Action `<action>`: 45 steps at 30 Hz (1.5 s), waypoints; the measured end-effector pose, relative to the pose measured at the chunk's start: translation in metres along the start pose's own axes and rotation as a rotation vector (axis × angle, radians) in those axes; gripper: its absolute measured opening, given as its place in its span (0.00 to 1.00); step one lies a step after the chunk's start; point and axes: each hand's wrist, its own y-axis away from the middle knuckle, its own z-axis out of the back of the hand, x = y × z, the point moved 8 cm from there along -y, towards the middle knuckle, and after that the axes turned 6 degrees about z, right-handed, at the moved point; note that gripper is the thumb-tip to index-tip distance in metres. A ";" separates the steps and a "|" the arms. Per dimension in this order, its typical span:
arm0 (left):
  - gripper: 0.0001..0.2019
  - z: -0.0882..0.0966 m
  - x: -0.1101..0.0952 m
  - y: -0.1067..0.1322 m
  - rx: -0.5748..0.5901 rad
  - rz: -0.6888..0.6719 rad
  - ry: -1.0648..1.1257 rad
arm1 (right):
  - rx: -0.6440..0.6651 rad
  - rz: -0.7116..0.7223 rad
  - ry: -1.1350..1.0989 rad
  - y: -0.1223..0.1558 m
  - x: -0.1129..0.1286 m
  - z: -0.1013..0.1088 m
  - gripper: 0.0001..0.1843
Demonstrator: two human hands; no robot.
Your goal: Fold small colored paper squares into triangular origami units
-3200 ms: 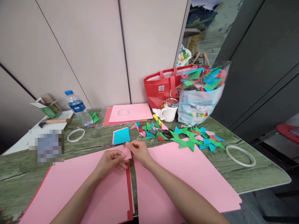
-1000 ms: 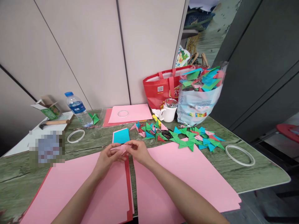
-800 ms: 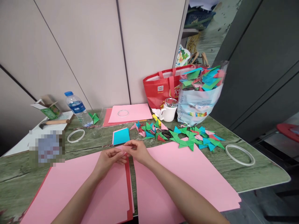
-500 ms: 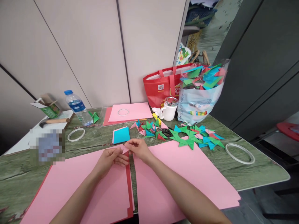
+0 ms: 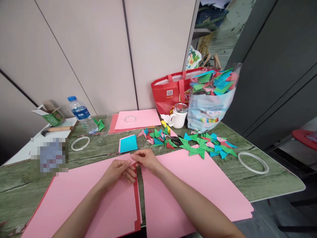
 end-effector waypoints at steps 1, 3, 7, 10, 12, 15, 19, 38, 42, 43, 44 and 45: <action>0.20 0.000 0.000 0.000 -0.001 -0.001 -0.015 | 0.005 0.000 0.002 0.000 0.000 0.000 0.15; 0.20 -0.001 -0.001 0.000 -0.005 -0.010 -0.047 | 0.014 0.000 0.003 -0.002 -0.002 0.000 0.15; 0.18 -0.004 -0.007 0.000 -0.028 -0.079 -0.136 | 0.030 -0.002 -0.011 -0.004 -0.006 -0.001 0.15; 0.18 -0.004 -0.013 0.001 -0.064 -0.161 -0.207 | 0.045 0.031 -0.013 -0.004 -0.003 -0.004 0.16; 0.17 -0.003 -0.015 0.001 -0.095 -0.194 -0.243 | 0.050 0.063 0.005 -0.003 0.001 -0.005 0.16; 0.17 -0.001 -0.015 0.001 -0.140 -0.214 -0.267 | 0.053 0.070 0.025 -0.001 0.005 -0.007 0.16; 0.17 0.005 -0.015 0.002 -0.216 -0.228 -0.312 | 0.155 0.062 -0.030 0.000 0.004 -0.013 0.15; 0.17 0.031 -0.034 0.006 -0.389 -0.374 -0.313 | 0.050 0.045 0.070 -0.007 0.000 0.010 0.19; 0.14 0.037 -0.034 0.007 -0.442 -0.410 -0.365 | 0.065 0.023 0.131 -0.007 -0.005 0.009 0.18; 0.14 0.038 -0.034 0.007 -0.457 -0.424 -0.398 | 0.070 0.025 0.167 -0.007 -0.005 0.008 0.18; 0.14 0.041 -0.036 0.008 -0.481 -0.446 -0.438 | 0.083 0.026 0.204 -0.007 -0.006 0.006 0.18; 0.14 0.043 -0.038 0.009 -0.514 -0.486 -0.488 | 0.103 0.028 0.237 -0.007 -0.006 0.004 0.18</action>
